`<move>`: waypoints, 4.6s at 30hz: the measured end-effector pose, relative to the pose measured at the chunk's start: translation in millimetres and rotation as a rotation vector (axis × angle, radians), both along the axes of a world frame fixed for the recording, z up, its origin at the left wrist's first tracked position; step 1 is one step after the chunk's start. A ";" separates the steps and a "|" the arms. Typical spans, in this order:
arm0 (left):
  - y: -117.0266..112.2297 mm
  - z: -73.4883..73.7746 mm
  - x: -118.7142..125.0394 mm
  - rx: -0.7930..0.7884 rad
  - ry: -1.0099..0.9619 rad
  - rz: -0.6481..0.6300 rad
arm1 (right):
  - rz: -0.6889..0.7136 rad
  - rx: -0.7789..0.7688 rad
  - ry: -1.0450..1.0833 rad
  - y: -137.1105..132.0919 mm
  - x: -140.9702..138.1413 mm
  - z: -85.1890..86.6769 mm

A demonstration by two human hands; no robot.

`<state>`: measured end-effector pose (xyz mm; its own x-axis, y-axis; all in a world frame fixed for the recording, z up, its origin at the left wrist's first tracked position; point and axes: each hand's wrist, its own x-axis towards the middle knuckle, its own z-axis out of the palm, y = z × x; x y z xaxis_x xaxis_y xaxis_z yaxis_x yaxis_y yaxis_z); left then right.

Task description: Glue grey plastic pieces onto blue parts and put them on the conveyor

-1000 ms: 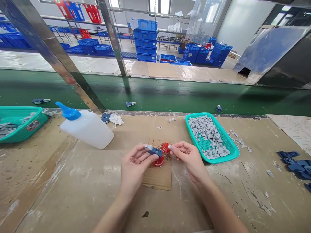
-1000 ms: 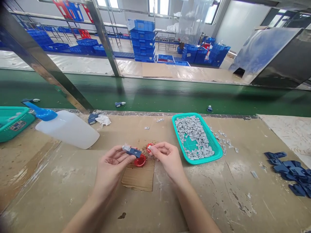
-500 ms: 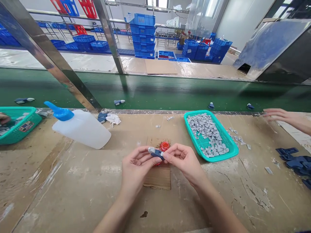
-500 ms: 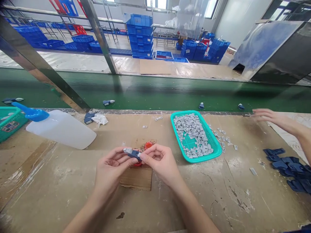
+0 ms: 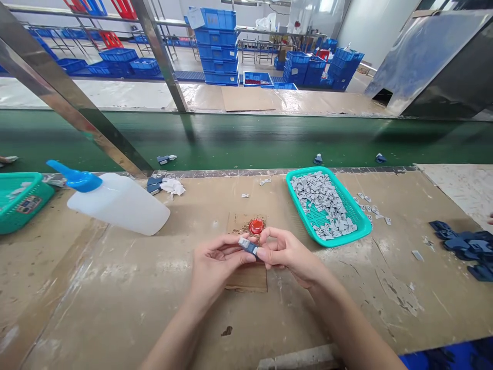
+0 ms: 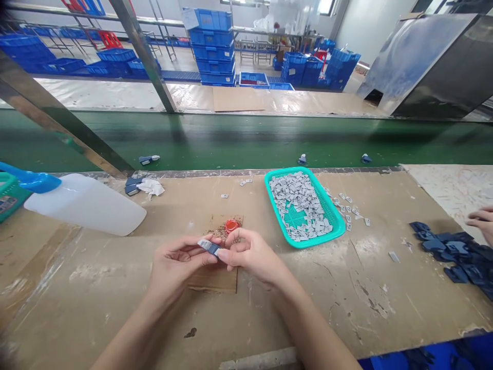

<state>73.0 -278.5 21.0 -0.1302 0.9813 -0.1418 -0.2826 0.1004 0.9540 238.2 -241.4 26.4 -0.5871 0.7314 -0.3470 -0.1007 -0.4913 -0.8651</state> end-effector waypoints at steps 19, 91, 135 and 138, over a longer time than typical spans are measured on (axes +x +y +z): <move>-3.2 8.6 9.7 -0.134 -0.193 -0.115 | -0.360 0.437 -0.276 8.3 29.5 14.7; 16.0 9.0 -32.6 -0.046 0.124 0.135 | -0.419 0.371 -0.150 25.3 57.9 2.2; 2.1 -8.6 -26.4 -0.030 0.080 0.135 | -0.456 0.122 -0.036 6.7 -7.0 -18.5; 0.6 -7.3 -19.4 -0.023 0.087 0.122 | -0.388 0.086 0.003 1.1 -9.1 -13.3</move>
<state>53.6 -277.8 13.7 -0.2613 0.9540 -0.1472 -0.2101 0.0926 0.9733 229.1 -240.3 13.0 -0.2625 0.9253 -0.2736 -0.2669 -0.3421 -0.9010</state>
